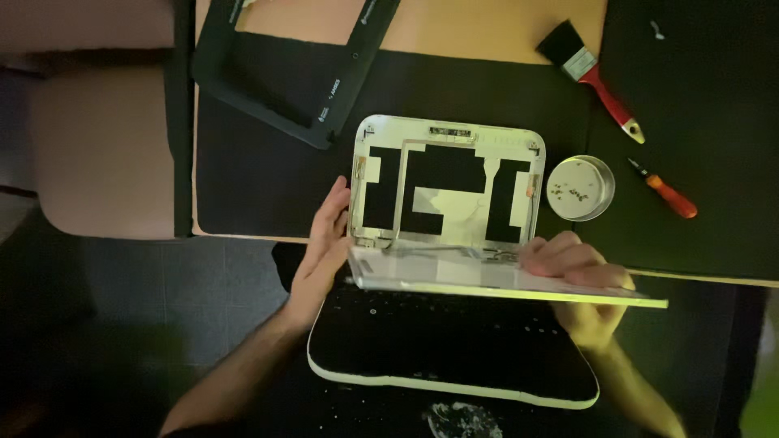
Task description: The person replaces the screen of a white laptop. They remove the old screen, connect the ribbon cable to a new screen, and place it into the laptop frame. They then use a screwdriver to secure the screen with screws and attach the black bezel.
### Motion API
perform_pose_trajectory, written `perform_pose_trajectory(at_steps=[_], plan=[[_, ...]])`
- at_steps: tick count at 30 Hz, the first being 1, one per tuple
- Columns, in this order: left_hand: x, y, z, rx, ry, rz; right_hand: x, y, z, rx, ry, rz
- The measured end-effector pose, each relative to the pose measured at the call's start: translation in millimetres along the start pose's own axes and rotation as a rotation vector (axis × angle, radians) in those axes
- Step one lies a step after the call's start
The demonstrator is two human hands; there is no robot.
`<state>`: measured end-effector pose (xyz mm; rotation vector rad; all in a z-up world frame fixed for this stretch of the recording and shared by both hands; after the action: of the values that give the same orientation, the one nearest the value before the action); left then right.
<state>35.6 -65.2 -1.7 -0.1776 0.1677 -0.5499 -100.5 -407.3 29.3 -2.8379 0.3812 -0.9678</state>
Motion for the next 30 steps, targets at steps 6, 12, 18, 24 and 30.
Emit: perform_pose_trajectory(at_steps=[6, 12, 18, 24, 30], plan=[[2.7, -7.9, 19.4, -0.029, -0.060, -0.057, 11.6, -4.0, -15.5, 0.069, 0.040, -0.092], [5.3, -14.3, 59.1, -0.139, -0.179, -0.020, 16.4, -8.9, -25.3, 0.168, 0.113, -0.239], [34.7, -0.1, 30.4, -0.231, -0.317, -0.090, 47.0, -23.6, -24.9, 0.083, 0.267, -0.273], [60.4, 14.5, 32.1, -0.191, -0.374, -0.034, 46.7, -24.6, -7.0, 0.087, 0.302, -0.315], [41.3, 44.6, 24.6, 0.278, -0.307, 0.167, 54.6, -32.9, -22.5, -0.102, 0.390, -0.517]])
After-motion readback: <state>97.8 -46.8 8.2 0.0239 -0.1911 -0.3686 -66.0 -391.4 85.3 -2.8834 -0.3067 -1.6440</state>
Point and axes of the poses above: each hand's wrist, its own x-axis towards the middle knuckle, its own y-axis out of the back of the hand, z = x × y, the point moved 10 cm from there along x, towards the middle knuckle, and after that the axes turned 6 degrees about y, right-handed, at the moved point
